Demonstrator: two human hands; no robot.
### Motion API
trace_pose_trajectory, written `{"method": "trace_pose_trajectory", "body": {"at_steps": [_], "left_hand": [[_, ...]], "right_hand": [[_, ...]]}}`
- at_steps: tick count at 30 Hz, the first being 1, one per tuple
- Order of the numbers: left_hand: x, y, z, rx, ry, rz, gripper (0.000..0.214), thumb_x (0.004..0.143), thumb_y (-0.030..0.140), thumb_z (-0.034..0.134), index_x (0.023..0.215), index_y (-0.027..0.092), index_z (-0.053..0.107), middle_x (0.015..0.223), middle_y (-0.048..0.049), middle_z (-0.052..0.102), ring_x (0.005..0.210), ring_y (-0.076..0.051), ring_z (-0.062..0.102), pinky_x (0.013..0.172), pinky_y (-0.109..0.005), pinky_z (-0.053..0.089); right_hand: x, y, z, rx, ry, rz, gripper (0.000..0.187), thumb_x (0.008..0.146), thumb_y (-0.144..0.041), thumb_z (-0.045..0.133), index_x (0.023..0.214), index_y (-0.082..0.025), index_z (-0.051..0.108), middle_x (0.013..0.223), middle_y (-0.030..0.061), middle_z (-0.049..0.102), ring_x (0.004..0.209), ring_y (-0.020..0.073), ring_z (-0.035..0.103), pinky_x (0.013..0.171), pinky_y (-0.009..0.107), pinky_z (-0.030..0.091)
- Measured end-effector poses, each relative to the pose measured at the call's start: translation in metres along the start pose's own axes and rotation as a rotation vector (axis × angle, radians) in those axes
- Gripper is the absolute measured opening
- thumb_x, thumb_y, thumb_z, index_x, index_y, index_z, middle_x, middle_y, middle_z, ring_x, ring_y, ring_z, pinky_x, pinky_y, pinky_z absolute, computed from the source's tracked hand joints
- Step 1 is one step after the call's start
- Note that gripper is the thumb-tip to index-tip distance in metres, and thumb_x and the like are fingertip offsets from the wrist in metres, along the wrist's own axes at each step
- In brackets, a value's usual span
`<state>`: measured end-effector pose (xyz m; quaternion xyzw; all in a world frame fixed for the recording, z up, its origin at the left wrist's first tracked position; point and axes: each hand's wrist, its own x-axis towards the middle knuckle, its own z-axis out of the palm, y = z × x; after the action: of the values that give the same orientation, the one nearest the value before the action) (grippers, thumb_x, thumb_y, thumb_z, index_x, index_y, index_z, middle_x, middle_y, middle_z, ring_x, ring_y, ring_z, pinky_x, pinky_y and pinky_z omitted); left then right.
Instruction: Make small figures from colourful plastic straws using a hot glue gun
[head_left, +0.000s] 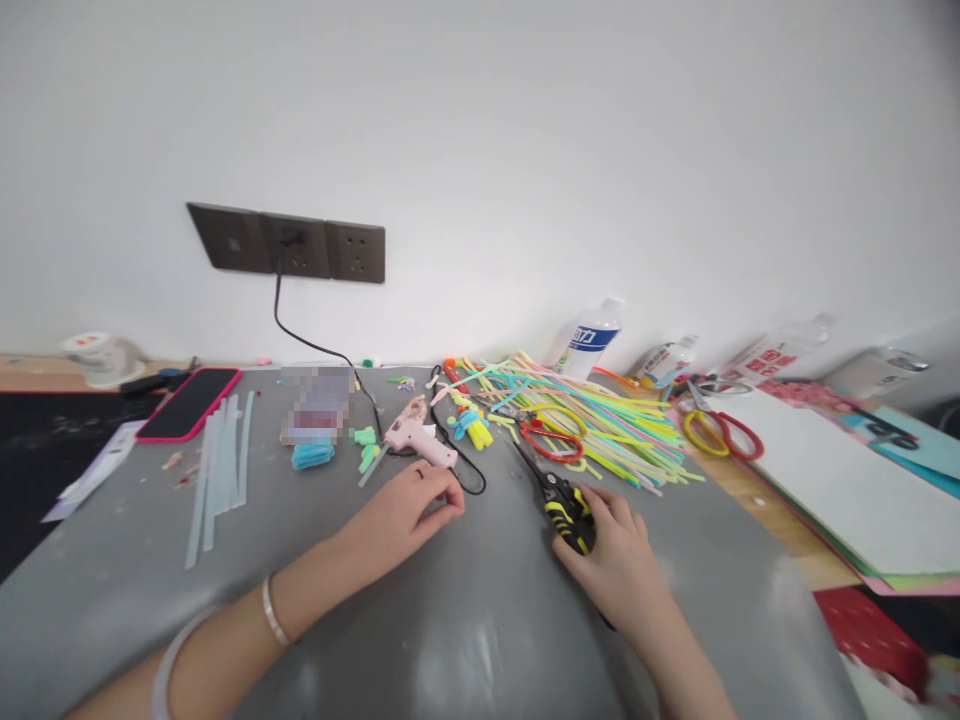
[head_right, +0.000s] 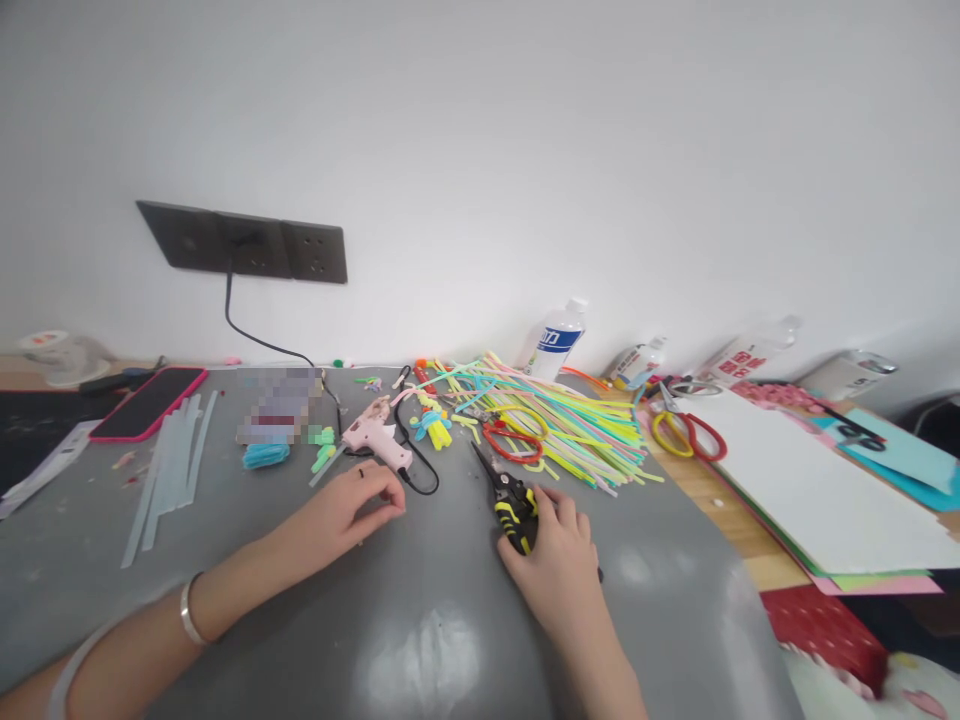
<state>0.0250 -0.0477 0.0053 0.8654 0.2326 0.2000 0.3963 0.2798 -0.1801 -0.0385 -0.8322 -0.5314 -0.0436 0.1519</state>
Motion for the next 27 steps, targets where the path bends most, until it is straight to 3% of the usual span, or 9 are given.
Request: {"method": "trace_pose_trajectory", "body": {"at_steps": [3,9,14,18,22,27], "left_hand": [[0.003,0.0,-0.006,-0.158,0.016,-0.115,0.009,0.088,0.021,0.058,0.084,0.019,0.066,0.085,-0.0031,0.069,0.077,-0.016,0.059,0.068,-0.025,0.041],[0.009,-0.003,-0.008,-0.527,0.118,-0.255,0.016,0.075,0.029,0.074,0.083,0.016,0.069,0.078,-0.0036,0.071,0.073,-0.016,0.063,0.067,-0.025,0.047],[0.01,-0.003,-0.011,-0.662,0.193,-0.259,0.021,0.07,0.031,0.08,0.078,0.016,0.068,0.076,-0.0021,0.071,0.07,-0.013,0.063,0.066,-0.023,0.048],[0.01,-0.004,-0.01,-0.722,0.215,-0.295,0.024,0.071,0.036,0.079,0.077,0.015,0.068,0.072,-0.0019,0.07,0.067,-0.012,0.061,0.057,-0.02,0.045],[0.009,-0.002,-0.009,-0.812,0.208,-0.322,0.03,0.071,0.041,0.079,0.076,0.015,0.065,0.064,0.0012,0.065,0.054,-0.007,0.052,0.048,-0.017,0.039],[0.008,-0.001,-0.007,-0.882,0.186,-0.282,0.032,0.071,0.04,0.081,0.078,0.014,0.065,0.061,0.004,0.059,0.051,-0.006,0.05,0.048,-0.017,0.041]], "right_hand": [[-0.002,0.004,-0.003,0.082,0.012,0.06,0.058,0.075,-0.036,0.055,0.125,-0.009,0.059,0.112,0.0185,0.063,0.1,0.0336,0.063,0.088,0.045,0.05],[-0.011,0.003,-0.022,0.388,-0.055,0.21,0.066,0.075,-0.049,0.053,0.13,-0.012,0.055,0.108,0.0143,0.072,0.097,0.0306,0.07,0.081,0.038,0.055],[-0.027,-0.017,-0.036,0.528,-0.085,0.011,0.054,0.077,-0.038,0.056,0.126,-0.016,0.054,0.114,0.0121,0.071,0.103,0.0272,0.07,0.089,0.034,0.055],[-0.039,-0.031,-0.033,0.483,-0.025,-0.161,0.058,0.074,-0.024,0.058,0.132,-0.021,0.05,0.123,0.0102,0.066,0.111,0.0264,0.066,0.094,0.036,0.053],[-0.043,-0.04,-0.026,0.447,0.025,-0.218,0.061,0.075,-0.022,0.057,0.135,-0.024,0.047,0.125,0.0102,0.064,0.112,0.0278,0.064,0.095,0.041,0.052],[-0.044,-0.049,-0.024,0.457,-0.026,-0.245,0.065,0.071,-0.017,0.056,0.134,-0.026,0.047,0.127,0.0083,0.064,0.112,0.0271,0.064,0.097,0.042,0.052]]}}
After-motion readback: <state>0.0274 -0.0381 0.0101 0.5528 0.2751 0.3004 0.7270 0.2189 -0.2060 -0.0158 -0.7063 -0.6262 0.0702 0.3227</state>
